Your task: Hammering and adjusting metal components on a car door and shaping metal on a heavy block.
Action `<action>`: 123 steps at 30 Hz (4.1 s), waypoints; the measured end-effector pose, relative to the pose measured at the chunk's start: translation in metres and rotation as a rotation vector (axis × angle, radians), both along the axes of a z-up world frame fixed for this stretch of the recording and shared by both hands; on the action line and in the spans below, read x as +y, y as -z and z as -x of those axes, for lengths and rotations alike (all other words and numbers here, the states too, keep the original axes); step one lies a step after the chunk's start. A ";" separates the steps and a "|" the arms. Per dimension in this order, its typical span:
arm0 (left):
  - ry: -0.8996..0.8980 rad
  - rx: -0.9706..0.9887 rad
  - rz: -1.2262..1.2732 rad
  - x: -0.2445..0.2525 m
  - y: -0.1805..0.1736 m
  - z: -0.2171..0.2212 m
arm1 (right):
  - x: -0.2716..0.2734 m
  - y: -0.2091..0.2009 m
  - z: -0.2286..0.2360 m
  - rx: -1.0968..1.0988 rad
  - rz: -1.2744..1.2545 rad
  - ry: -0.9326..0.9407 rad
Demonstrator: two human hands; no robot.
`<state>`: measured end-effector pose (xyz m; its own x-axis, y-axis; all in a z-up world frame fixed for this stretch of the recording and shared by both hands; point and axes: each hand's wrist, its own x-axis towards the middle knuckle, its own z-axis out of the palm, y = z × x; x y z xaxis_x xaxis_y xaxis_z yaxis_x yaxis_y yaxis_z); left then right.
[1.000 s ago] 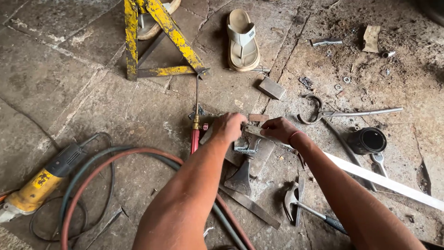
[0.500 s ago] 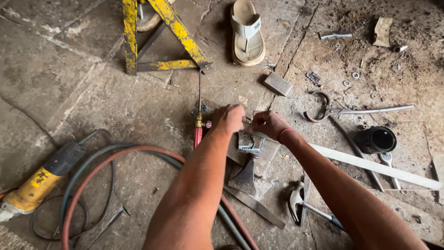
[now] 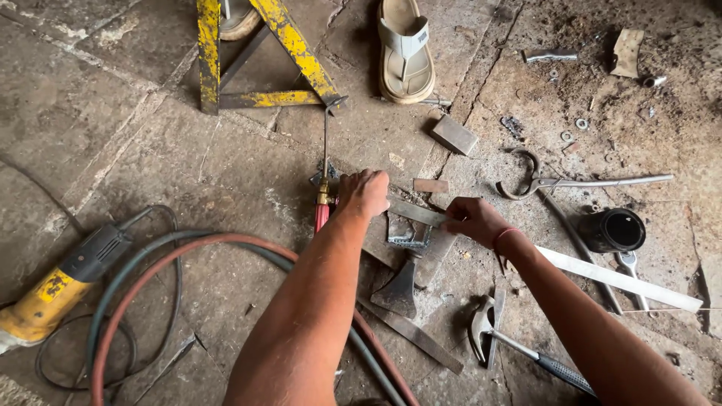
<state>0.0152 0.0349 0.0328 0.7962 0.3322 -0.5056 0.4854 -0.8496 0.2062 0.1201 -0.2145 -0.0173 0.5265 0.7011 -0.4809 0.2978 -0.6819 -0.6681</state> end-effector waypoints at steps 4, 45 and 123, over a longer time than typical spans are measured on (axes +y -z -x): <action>-0.012 0.074 0.008 -0.005 -0.029 0.001 | 0.004 -0.010 0.004 0.129 -0.072 0.036; -0.212 -0.181 0.125 -0.059 0.006 -0.025 | 0.034 -0.037 -0.019 0.101 0.222 -0.112; 0.424 -0.217 -0.231 -0.057 0.036 0.034 | 0.018 -0.018 0.004 -0.799 0.036 -0.489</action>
<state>-0.0185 -0.0216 -0.0035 0.9632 0.0419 -0.2654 0.0566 -0.9973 0.0479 0.1164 -0.1965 0.0006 0.3607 0.9237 -0.1291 0.9186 -0.3758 -0.1225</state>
